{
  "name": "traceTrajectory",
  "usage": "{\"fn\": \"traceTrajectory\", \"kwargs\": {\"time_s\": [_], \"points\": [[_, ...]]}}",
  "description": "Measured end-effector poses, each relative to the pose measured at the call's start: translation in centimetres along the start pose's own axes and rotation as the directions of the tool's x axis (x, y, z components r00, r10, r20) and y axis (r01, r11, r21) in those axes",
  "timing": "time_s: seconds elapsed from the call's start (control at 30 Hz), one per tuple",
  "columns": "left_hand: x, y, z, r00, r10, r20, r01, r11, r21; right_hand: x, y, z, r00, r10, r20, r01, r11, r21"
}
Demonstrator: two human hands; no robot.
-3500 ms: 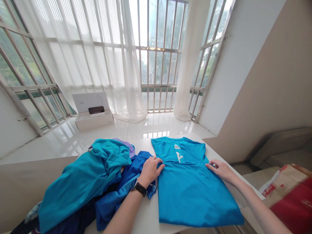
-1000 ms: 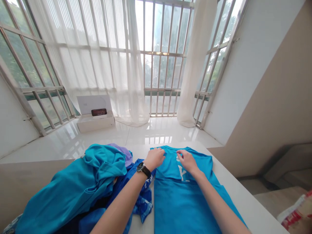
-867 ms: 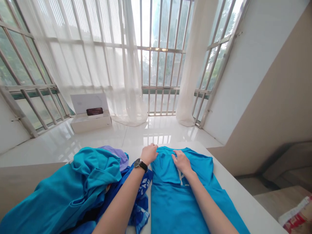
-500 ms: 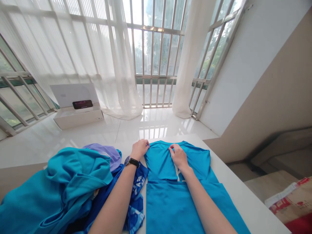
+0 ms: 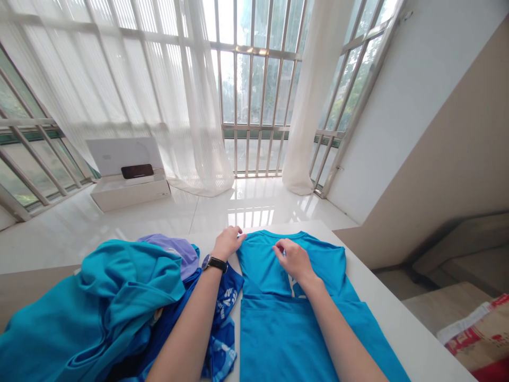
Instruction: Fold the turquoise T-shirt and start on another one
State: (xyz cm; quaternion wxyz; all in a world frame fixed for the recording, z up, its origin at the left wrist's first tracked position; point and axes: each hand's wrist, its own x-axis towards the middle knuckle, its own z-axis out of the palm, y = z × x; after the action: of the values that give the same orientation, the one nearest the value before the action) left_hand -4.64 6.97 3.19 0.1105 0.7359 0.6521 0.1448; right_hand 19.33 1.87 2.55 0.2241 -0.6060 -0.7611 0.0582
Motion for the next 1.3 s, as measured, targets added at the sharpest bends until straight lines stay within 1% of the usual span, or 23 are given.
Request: {"fn": "traceTrajectory", "kwargs": {"time_s": [0.1,0.17,0.37,0.57,0.7,0.83,0.93,1.03,1.17,1.3], "points": [[0.0,-0.5,-0.4,0.998,-0.047,0.045,0.047,0.999,0.015,-0.4,-0.1,-0.1,0.991,-0.077,0.112,0.075,0.997,0.023],[0.0,-0.7,-0.5,0.994,-0.084,0.067,0.083,0.996,0.028,-0.5,-0.1,0.3,0.985,-0.092,0.147,0.089,0.996,0.027],[0.0,-0.7,-0.6,0.977,-0.179,0.114,0.173,0.983,0.064,-0.3,0.3,1.4,0.984,-0.089,0.154,0.086,0.996,0.025],[0.2,-1.1,-1.3,0.963,-0.211,0.168,0.200,0.976,0.081,-0.2,0.5,1.7,0.984,-0.083,0.156,0.079,0.997,0.026],[-0.2,-0.3,-1.0,0.961,-0.240,0.140,0.229,0.969,0.090,-0.2,0.4,1.6,0.986,-0.074,0.152,0.071,0.997,0.026],[-0.4,0.6,-0.4,0.968,-0.228,0.105,0.221,0.972,0.077,-0.3,0.3,1.6,0.986,-0.070,0.148,0.067,0.997,0.029],[-0.3,1.1,-0.2,0.976,-0.206,0.072,0.204,0.978,0.036,-0.3,0.3,1.6,0.987,-0.069,0.145,0.066,0.997,0.029],[-0.1,2.0,0.0,0.980,-0.197,0.013,0.197,0.980,-0.024,-0.3,0.2,1.5,0.987,-0.070,0.145,0.066,0.997,0.028],[0.1,3.9,1.3,0.978,-0.198,-0.062,0.189,0.975,-0.120,-0.3,0.0,1.4,0.987,-0.069,0.145,0.067,0.998,0.021],[0.2,5.3,3.1,0.986,-0.151,-0.067,0.134,0.967,-0.215,-0.3,-0.1,1.4,0.988,-0.063,0.142,0.063,0.998,0.007]]}}
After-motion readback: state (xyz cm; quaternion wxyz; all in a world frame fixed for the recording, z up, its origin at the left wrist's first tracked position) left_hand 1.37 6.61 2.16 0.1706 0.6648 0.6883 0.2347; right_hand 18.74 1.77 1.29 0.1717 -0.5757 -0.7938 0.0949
